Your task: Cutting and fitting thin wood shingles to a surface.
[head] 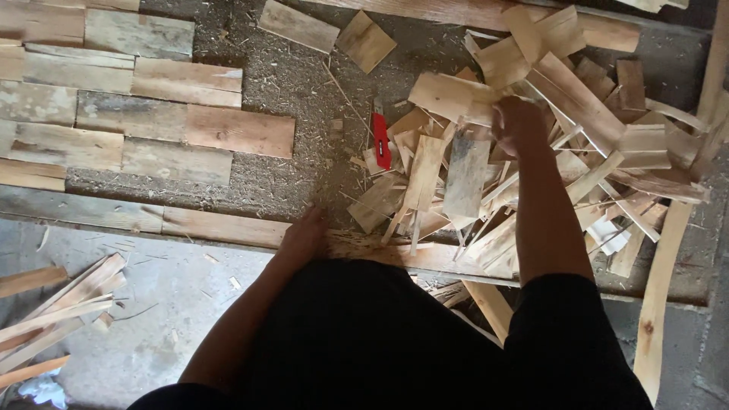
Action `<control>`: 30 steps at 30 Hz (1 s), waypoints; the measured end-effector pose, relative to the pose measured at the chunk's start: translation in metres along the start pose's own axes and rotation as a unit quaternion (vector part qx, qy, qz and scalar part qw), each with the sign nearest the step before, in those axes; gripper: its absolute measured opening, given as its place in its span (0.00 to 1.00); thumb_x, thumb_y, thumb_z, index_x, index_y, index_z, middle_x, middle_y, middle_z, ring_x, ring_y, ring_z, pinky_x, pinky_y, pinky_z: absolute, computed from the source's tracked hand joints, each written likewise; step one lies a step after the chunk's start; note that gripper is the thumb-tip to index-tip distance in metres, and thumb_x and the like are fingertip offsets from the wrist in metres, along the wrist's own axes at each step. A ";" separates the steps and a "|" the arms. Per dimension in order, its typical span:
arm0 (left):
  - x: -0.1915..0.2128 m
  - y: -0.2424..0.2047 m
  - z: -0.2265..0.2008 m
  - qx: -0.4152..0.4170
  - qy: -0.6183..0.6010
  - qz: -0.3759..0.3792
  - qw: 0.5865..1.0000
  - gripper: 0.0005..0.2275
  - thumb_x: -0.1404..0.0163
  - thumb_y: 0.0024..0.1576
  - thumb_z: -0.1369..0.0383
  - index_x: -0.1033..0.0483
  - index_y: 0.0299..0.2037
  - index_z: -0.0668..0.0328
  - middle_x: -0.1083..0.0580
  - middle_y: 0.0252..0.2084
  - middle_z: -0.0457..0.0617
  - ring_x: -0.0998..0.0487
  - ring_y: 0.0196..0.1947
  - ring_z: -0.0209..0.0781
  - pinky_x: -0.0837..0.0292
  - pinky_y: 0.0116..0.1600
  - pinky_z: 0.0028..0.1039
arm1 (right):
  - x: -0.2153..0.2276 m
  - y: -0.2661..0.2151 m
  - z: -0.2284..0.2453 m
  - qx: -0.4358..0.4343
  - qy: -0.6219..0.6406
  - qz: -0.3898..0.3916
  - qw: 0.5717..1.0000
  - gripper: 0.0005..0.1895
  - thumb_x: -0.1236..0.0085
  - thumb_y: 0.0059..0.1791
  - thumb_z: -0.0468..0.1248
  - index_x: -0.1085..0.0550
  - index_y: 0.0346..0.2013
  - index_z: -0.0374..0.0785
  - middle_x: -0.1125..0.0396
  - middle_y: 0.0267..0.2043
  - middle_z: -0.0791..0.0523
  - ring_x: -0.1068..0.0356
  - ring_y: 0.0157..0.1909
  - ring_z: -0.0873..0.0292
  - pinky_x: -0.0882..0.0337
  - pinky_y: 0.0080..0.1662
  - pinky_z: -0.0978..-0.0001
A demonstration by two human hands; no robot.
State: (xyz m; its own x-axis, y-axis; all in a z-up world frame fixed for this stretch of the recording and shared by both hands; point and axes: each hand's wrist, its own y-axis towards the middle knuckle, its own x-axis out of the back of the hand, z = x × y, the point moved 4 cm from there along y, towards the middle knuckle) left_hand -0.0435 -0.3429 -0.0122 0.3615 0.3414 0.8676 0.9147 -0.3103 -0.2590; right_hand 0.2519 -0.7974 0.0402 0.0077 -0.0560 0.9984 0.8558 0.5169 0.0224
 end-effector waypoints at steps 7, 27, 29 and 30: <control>0.021 -0.001 -0.017 0.003 -0.018 0.014 1.000 0.10 0.44 0.48 0.70 0.23 0.36 0.69 0.33 0.59 0.60 0.30 0.59 0.62 0.22 0.51 0.47 | -0.041 -0.019 -0.071 -0.037 -0.106 0.057 0.992 0.09 0.49 0.56 0.36 0.20 0.42 0.44 0.25 0.40 0.49 0.24 0.44 0.45 0.27 0.46 0.48; 0.049 0.027 -0.026 0.059 0.029 -0.004 0.998 0.07 0.45 0.61 0.66 0.22 0.43 0.61 0.24 0.46 0.58 0.20 0.44 0.59 0.21 0.48 0.47 | 0.044 -0.063 0.019 -0.304 0.463 -0.144 0.820 0.13 0.43 0.49 0.33 0.20 0.47 0.37 0.24 0.44 0.52 0.24 0.41 0.59 0.25 0.45 0.66; 0.072 0.034 -0.043 0.063 -0.023 -0.038 0.997 0.08 0.44 0.57 0.66 0.20 0.42 0.61 0.23 0.44 0.59 0.21 0.44 0.61 0.22 0.48 0.48 | 0.053 -0.057 0.058 -0.318 0.520 -0.156 0.778 0.14 0.44 0.49 0.32 0.21 0.48 0.35 0.24 0.43 0.53 0.26 0.39 0.61 0.26 0.42 0.68; 0.085 0.037 -0.051 0.065 -0.074 -0.073 0.992 0.10 0.42 0.53 0.66 0.19 0.41 0.60 0.23 0.42 0.61 0.21 0.43 0.62 0.23 0.48 0.48 | 0.057 -0.054 0.077 -0.331 0.574 -0.168 0.730 0.15 0.44 0.48 0.31 0.23 0.50 0.34 0.25 0.42 0.54 0.28 0.36 0.63 0.28 0.39 0.70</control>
State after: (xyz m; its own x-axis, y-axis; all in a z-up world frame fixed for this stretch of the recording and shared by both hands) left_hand 0.0118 -0.3711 0.0738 0.2373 0.5032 0.8309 0.9713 -0.1340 -0.1963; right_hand 0.1665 -0.7629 0.0998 -0.1575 -0.9600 0.2316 0.9687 -0.1958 -0.1526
